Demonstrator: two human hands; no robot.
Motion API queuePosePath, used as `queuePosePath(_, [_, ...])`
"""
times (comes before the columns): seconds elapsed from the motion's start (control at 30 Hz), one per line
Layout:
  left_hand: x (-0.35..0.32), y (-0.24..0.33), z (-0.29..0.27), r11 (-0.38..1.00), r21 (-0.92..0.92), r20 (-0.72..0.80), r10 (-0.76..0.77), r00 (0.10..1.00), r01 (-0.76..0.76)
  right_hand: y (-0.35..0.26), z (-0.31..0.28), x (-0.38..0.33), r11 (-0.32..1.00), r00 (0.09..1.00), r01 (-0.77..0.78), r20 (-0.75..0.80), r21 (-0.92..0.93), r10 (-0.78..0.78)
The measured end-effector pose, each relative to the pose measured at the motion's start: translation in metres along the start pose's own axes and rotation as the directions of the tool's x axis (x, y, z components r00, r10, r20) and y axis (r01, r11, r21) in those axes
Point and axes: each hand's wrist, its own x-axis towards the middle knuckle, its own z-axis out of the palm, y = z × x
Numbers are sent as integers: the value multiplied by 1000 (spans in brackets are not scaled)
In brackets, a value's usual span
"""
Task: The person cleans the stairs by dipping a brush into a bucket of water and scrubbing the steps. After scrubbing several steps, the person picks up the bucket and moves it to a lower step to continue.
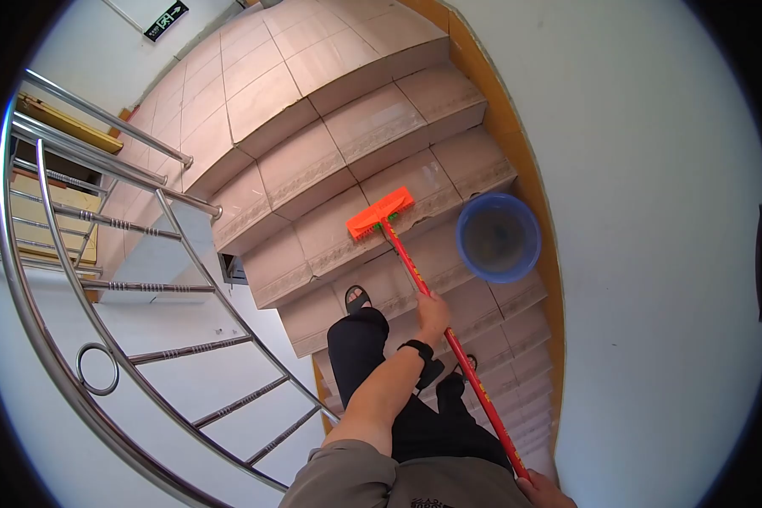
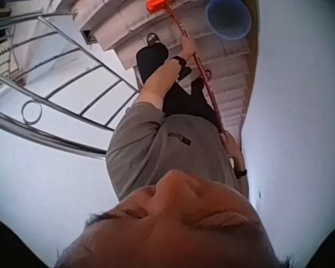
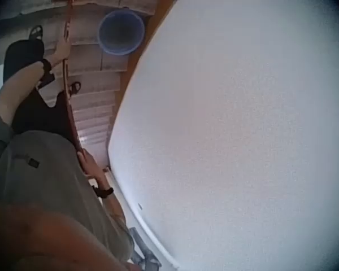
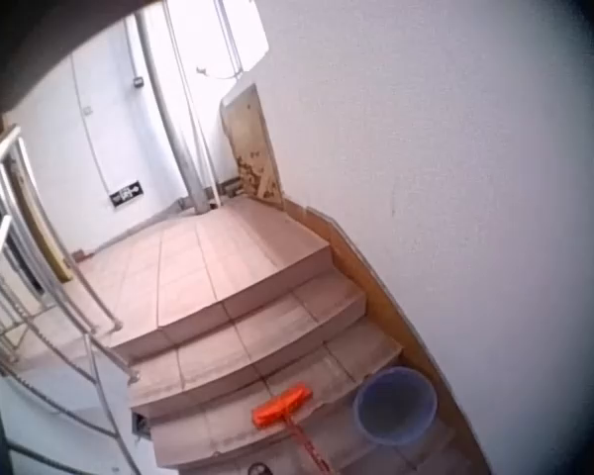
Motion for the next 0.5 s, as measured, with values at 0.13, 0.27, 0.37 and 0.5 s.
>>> queuePosePath(0.13, [67, 0, -23, 995, 44, -23, 89, 996, -88, -15, 9, 48, 983, 987, -161, -24, -93, 159])
queuePosePath(0.27, [83, 4, -30, 992, 47, -65, 124, 990, -121, -31, 8, 64, 985, 989, -147, 12, -94, 149])
queuePosePath(0.37, [31, 2, -7, 998, 61, -51, 11, 999, -8, -8, -1, 33, 973, 981, -196, -34, -122, 194])
queuePosePath(0.5, [-38, -15, 14, 999, -34, -19, 15, 1000, -15, 10, -6, -31, 882, 886, -462, 17, 94, 463])
